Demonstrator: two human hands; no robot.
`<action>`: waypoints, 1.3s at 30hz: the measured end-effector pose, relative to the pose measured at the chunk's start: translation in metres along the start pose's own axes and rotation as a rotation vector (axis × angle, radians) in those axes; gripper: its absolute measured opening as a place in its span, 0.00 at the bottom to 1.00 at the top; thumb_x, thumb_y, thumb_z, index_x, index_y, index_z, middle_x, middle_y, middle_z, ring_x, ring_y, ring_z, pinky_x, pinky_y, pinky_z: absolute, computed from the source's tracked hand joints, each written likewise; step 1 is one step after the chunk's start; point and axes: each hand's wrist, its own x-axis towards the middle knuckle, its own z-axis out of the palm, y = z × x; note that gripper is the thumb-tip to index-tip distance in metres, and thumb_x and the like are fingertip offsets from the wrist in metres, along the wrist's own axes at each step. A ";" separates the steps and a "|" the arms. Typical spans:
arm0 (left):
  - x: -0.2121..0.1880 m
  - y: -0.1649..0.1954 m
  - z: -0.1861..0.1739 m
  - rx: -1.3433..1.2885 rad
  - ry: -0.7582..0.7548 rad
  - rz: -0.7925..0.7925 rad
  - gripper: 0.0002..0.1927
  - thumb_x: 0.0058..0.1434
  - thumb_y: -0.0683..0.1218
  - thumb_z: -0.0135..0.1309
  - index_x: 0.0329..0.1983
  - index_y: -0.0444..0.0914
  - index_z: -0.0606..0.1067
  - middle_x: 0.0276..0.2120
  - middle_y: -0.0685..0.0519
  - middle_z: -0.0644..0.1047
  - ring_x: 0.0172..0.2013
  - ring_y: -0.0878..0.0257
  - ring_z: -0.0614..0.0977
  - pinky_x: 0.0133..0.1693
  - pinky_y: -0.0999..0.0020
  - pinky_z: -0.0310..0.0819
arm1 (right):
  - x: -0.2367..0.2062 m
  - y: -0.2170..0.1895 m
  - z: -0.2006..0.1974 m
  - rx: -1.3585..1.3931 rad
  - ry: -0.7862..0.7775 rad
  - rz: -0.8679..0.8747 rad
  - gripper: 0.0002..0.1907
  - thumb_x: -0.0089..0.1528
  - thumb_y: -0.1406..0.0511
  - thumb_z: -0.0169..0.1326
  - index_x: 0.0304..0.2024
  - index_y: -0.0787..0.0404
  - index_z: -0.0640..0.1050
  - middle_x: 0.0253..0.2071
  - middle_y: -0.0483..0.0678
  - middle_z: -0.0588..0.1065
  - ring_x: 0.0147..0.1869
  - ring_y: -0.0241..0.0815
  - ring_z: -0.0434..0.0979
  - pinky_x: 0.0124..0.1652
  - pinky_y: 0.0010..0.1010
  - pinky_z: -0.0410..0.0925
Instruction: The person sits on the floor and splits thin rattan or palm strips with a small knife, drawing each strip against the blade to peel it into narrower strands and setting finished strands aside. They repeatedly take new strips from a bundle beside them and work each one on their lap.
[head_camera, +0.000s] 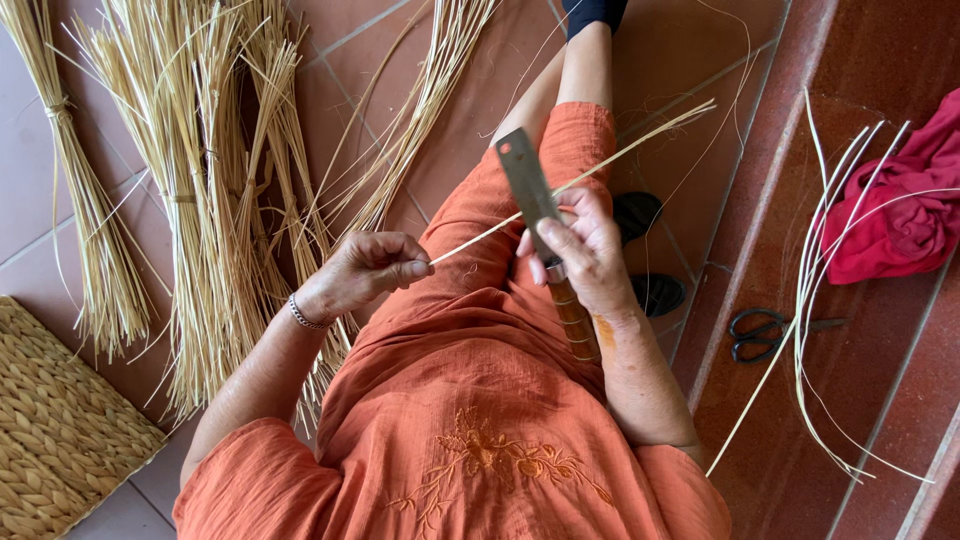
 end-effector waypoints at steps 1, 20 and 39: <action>-0.001 0.000 -0.001 0.000 -0.002 -0.007 0.08 0.65 0.44 0.58 0.42 0.36 0.82 0.36 0.56 0.84 0.35 0.71 0.81 0.37 0.74 0.79 | 0.000 -0.002 -0.002 0.004 -0.002 -0.033 0.13 0.72 0.66 0.50 0.55 0.63 0.64 0.35 0.54 0.78 0.27 0.35 0.75 0.28 0.22 0.70; -0.029 -0.012 -0.028 0.000 0.043 -0.120 0.08 0.65 0.45 0.59 0.38 0.35 0.82 0.22 0.60 0.74 0.22 0.72 0.69 0.25 0.74 0.63 | -0.001 -0.032 -0.053 -0.088 0.157 -0.161 0.11 0.72 0.68 0.50 0.56 0.63 0.67 0.37 0.58 0.77 0.28 0.40 0.75 0.28 0.28 0.70; 0.007 0.001 -0.033 0.288 0.229 -0.050 0.10 0.68 0.46 0.56 0.45 0.36 0.81 0.29 0.58 0.80 0.30 0.72 0.76 0.32 0.75 0.74 | -0.008 -0.037 -0.062 0.107 0.292 -0.109 0.22 0.71 0.67 0.50 0.67 0.59 0.67 0.32 0.50 0.75 0.23 0.36 0.71 0.23 0.27 0.66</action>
